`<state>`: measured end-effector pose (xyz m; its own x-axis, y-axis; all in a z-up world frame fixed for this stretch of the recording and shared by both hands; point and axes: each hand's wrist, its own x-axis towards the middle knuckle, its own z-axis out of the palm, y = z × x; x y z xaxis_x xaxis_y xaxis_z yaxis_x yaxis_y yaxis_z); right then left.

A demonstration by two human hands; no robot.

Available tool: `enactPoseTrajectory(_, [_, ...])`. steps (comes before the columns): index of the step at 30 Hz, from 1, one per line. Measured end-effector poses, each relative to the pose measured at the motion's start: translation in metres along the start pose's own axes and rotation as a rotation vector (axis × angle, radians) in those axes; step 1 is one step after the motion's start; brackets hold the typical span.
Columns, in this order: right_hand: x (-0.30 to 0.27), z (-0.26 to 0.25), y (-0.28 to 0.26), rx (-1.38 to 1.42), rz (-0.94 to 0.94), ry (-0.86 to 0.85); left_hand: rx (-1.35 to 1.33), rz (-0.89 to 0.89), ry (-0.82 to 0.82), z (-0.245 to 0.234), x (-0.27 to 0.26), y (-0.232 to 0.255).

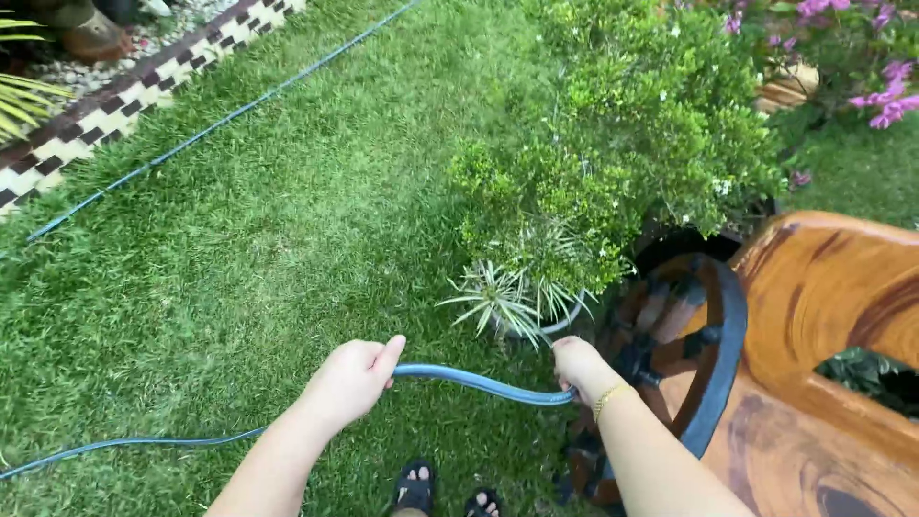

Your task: The person waters multiple potted plants and a garden bed using a hose. They move along the garden bed, directing water to various plants including leafy greens, flowering shrubs, and potted specimens on the lawn.

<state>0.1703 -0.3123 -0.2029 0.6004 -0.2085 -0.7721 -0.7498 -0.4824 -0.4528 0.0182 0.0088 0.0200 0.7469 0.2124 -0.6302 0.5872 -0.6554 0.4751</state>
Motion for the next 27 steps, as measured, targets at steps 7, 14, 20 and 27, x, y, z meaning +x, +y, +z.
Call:
enactPoseTrajectory(7, [0.044,0.009,0.006,-0.625,-0.388,0.019,-0.055,0.244,0.055,-0.023,0.021,-0.011])
enactPoseTrajectory(14, [0.019,-0.002,0.005,-0.057,-0.224,0.044,-0.054,0.23,0.045,-0.016,0.022,-0.007])
enactPoseTrajectory(20, [0.007,-0.013,-0.005,-0.236,-0.338,-0.008,-0.146,0.146,0.066,0.007,0.027,-0.006])
enactPoseTrajectory(27, [-0.005,-0.067,-0.006,-0.185,-0.314,-0.035,-0.155,0.087,0.163,0.049,0.008,0.035])
